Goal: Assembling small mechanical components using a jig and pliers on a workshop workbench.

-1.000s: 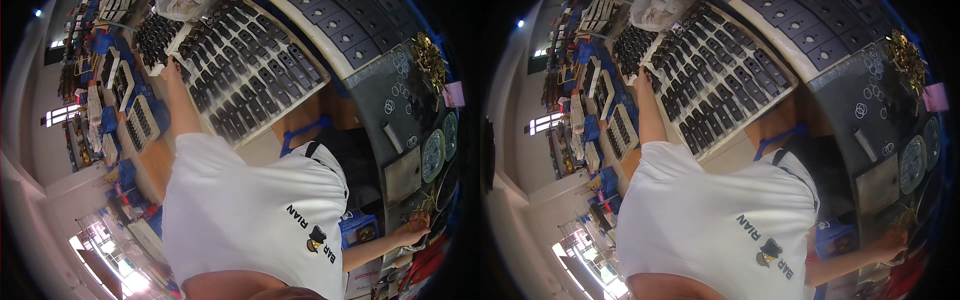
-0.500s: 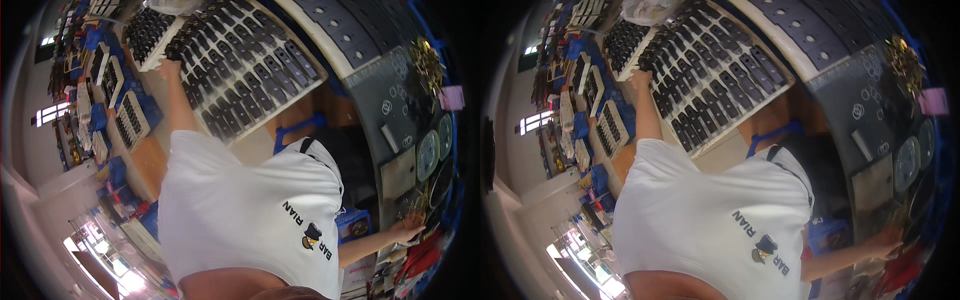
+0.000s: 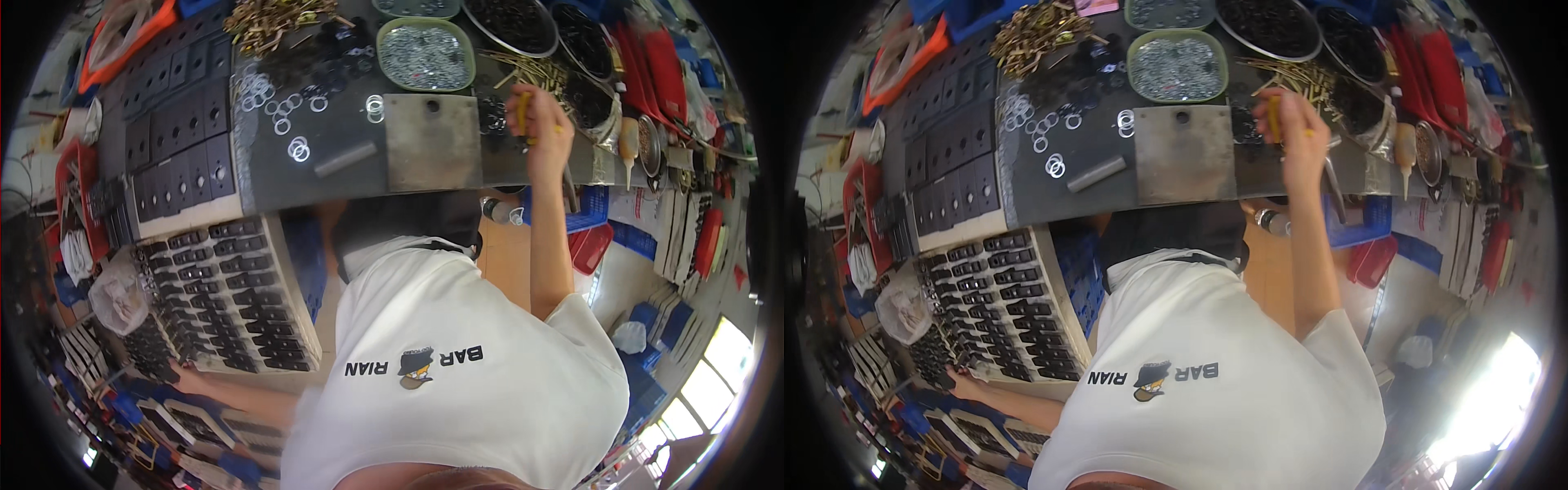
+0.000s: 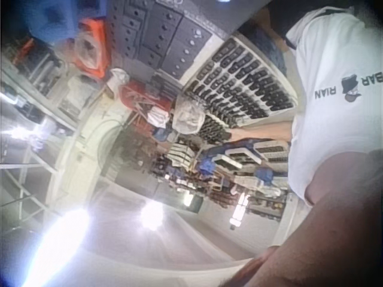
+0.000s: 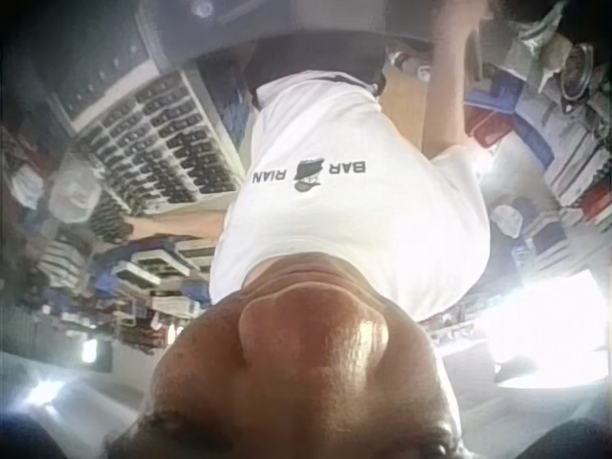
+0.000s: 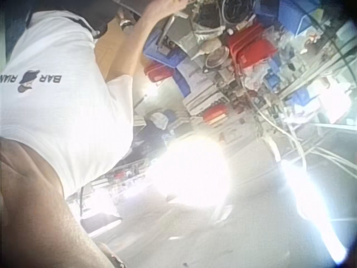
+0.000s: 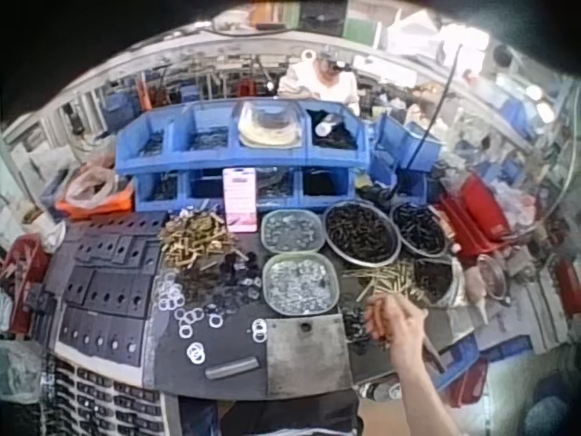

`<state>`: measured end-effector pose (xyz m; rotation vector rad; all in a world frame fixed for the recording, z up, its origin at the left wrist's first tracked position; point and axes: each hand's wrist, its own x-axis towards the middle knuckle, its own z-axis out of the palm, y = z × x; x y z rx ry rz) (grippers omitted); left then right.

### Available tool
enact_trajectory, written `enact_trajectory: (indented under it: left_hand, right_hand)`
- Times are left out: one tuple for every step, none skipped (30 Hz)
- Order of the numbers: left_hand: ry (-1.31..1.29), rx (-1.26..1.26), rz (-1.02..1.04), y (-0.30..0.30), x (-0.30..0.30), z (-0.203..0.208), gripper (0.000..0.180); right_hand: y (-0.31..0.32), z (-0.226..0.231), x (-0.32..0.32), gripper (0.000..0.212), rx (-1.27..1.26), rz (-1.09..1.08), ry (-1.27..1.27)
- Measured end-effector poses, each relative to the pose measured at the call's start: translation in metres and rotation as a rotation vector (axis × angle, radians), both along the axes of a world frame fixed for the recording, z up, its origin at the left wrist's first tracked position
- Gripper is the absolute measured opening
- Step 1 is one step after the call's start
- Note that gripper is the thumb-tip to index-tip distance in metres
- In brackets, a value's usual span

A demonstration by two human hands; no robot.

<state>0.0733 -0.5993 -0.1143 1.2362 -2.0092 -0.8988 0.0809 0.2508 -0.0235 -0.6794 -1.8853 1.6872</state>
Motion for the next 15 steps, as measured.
enact_trajectory:
  left_hand:
    - [0.165,0.084,-0.128,0.038,-0.011,0.032,0.043]
    - [0.329,0.172,-0.253,0.07,-0.021,0.045,0.041]
    - [0.434,0.244,-0.362,0.094,-0.035,0.049,0.041]
    - [0.471,0.281,-0.435,0.124,-0.051,0.053,0.039]
    - [0.509,0.32,-0.51,0.162,-0.07,0.058,0.037]
    - [0.627,0.458,-0.642,0.219,-0.086,0.063,0.039]
    - [0.744,0.592,-0.765,0.278,-0.094,0.07,0.043]
    - [0.695,0.605,-1.005,0.319,-0.102,0.072,0.045]
    - [0.639,0.619,-1.249,0.358,-0.11,0.072,0.048]
    - [0.543,0.581,-1.338,0.397,-0.114,0.073,0.056]
    - [0.455,0.617,-1.446,0.451,-0.111,0.088,0.056]
    - [0.359,0.633,-1.523,0.495,-0.112,0.098,0.054]
    - [0.311,0.681,-1.58,0.53,-0.108,0.096,0.053]
    - [0.3,0.665,-1.67,0.558,-0.107,0.091,0.054]
    - [0.25,0.523,-1.79,0.578,-0.107,0.084,0.048]
  right_hand:
    - [-0.006,0.004,-0.007,0.039,0.055,0.078,-0.054]
    - [-0.005,0.004,-0.014,0.037,0.104,0.176,-0.128]
    - [-0.006,0.004,-0.021,0.035,0.152,0.269,-0.205]
    - [-0.006,0.005,-0.026,0.032,0.134,0.327,-0.269]
    - [0.004,0.005,-0.031,0.032,0.256,0.365,-0.352]
    - [0.017,0.009,-0.037,0.032,0.436,0.329,-0.326]
    - [0.033,0.014,-0.047,0.032,0.613,0.301,-0.298]
    - [0.056,0.021,-0.055,0.034,0.628,0.257,-0.34]
    - [0.093,0.018,-0.063,0.035,0.778,0.202,-0.366]
    - [0.133,0.011,-0.068,0.036,0.954,0.111,-0.392]
    - [0.166,0.009,-0.078,0.038,1.067,-0.017,-0.467]
    - [0.193,0.013,-0.085,0.028,1.26,-0.249,-0.404]
    - [0.227,0.008,-0.09,0.02,1.311,-0.296,-0.481]
    - [0.247,0.003,-0.097,0.022,1.392,-0.35,-0.652]
    - [0.276,-0.01,-0.099,0.022,1.349,-0.343,-0.861]
